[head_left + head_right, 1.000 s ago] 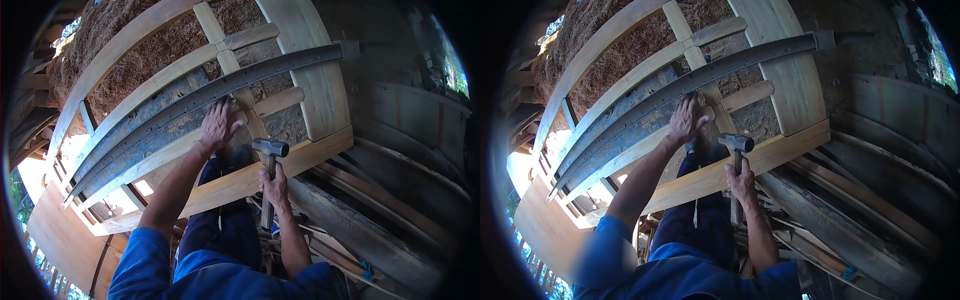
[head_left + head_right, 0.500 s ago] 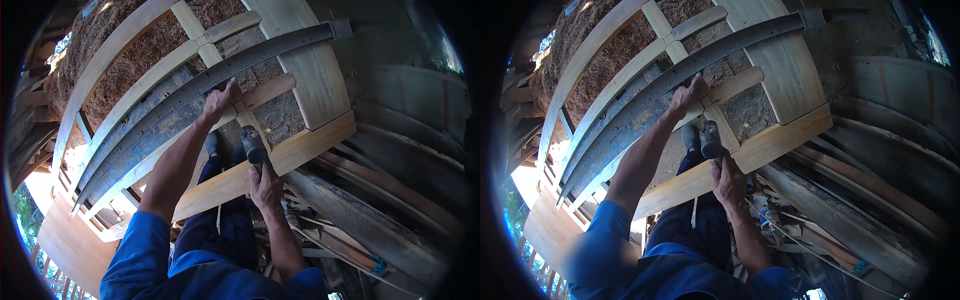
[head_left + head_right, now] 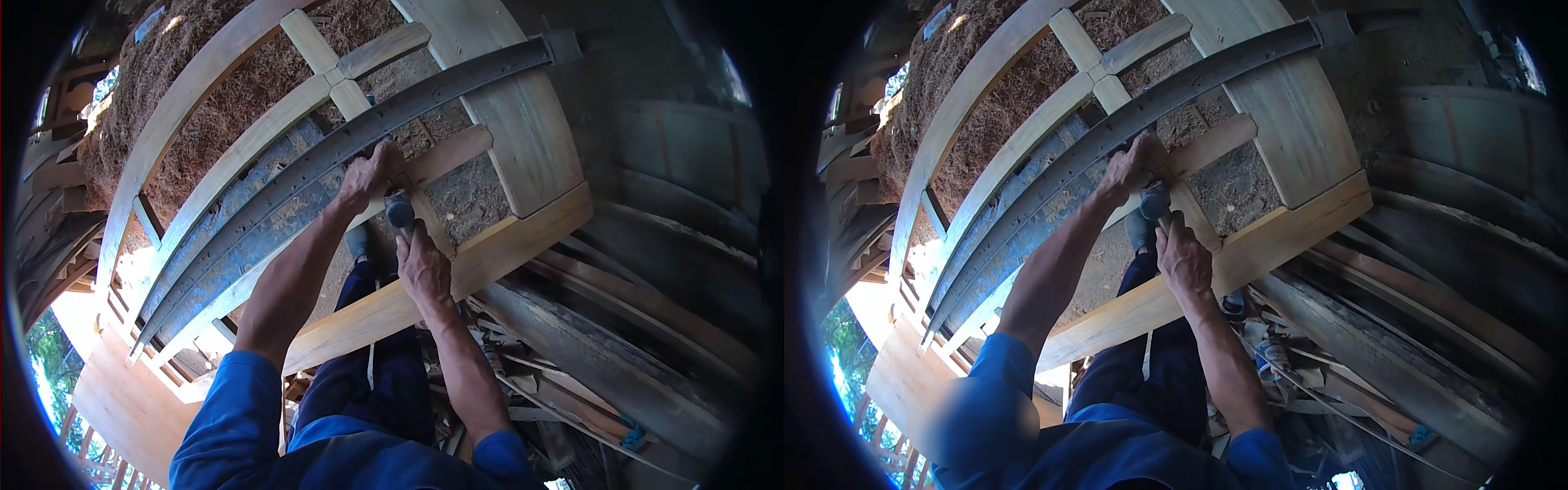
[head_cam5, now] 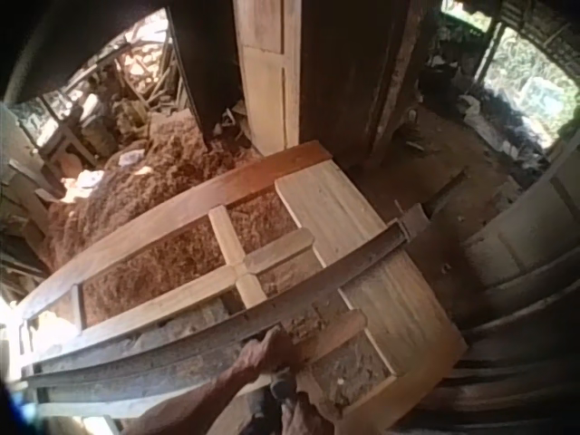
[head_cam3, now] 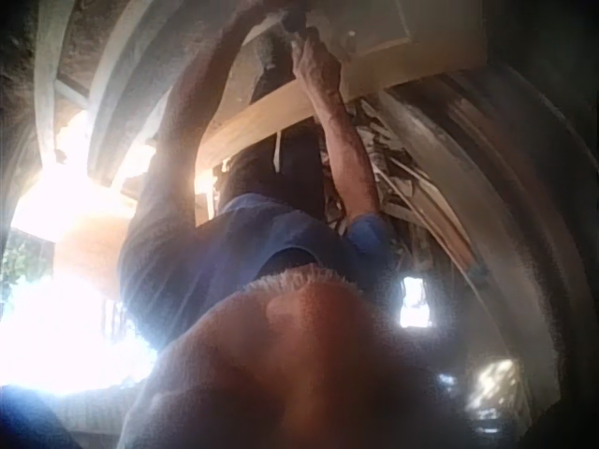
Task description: The person assembles a wooden frame by positioning wooden slats, hammering them together, and using a saw to cut excess wood from the joints.
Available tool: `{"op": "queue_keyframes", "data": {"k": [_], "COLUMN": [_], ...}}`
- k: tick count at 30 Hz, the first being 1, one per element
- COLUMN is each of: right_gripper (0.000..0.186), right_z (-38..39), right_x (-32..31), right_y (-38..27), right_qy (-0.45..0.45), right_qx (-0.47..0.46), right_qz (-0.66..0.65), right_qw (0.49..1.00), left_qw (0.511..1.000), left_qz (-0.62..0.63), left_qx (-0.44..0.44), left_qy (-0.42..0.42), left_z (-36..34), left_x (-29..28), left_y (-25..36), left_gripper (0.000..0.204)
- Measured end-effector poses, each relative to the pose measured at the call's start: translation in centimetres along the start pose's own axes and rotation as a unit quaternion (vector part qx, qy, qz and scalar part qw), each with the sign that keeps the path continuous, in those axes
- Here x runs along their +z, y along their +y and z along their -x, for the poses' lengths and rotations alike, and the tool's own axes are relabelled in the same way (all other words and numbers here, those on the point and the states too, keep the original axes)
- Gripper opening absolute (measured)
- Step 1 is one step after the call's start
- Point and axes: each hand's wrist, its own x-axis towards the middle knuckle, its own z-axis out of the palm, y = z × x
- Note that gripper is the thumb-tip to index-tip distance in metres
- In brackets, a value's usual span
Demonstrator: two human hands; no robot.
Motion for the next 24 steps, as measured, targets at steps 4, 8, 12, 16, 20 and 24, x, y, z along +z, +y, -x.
{"op": "queue_keyframes", "data": {"k": [4, 8, 12, 16, 20, 24], "right_gripper": [0.036, 0.037, 0.039, 0.042, 0.047, 0.051], "right_z": [-2.1, 1.2, 7.6, 13.7, 17.7, 18.9], "right_x": [-0.6, 0.0, -0.6, 1.6, 2.2, 2.8], "right_y": [0.2, -0.2, 3.7, 6.1, 7.1, 6.8], "right_qy": [-0.038, -0.020, -0.040, -0.119, -0.138, -0.193], "right_qx": [0.007, -0.028, 0.005, 0.017, -0.017, -0.008], "right_qz": [0.017, -0.057, -0.076, -0.099, -0.055, -0.068], "right_qw": [0.999, 0.998, 0.996, 0.988, 0.989, 0.979], "left_qw": [0.993, 0.971, 0.960, 0.954, 0.961, 0.943], "left_qz": [-0.103, -0.189, -0.269, -0.289, -0.263, -0.311], "left_qx": [0.052, 0.136, 0.044, 0.035, 0.053, 0.112], "left_qy": [-0.014, 0.055, -0.060, -0.066, -0.066, 0.031], "left_z": [-0.1, -0.5, 0.2, -0.2, 0.0, -0.1], "left_x": [-0.5, -1.8, 0.0, -1.0, -0.4, 0.5], "left_y": [1.2, -5.2, 1.5, 1.0, 1.7, -0.5], "left_gripper": [0.046, 0.061, 0.066, 0.068, 0.067, 0.064]}}
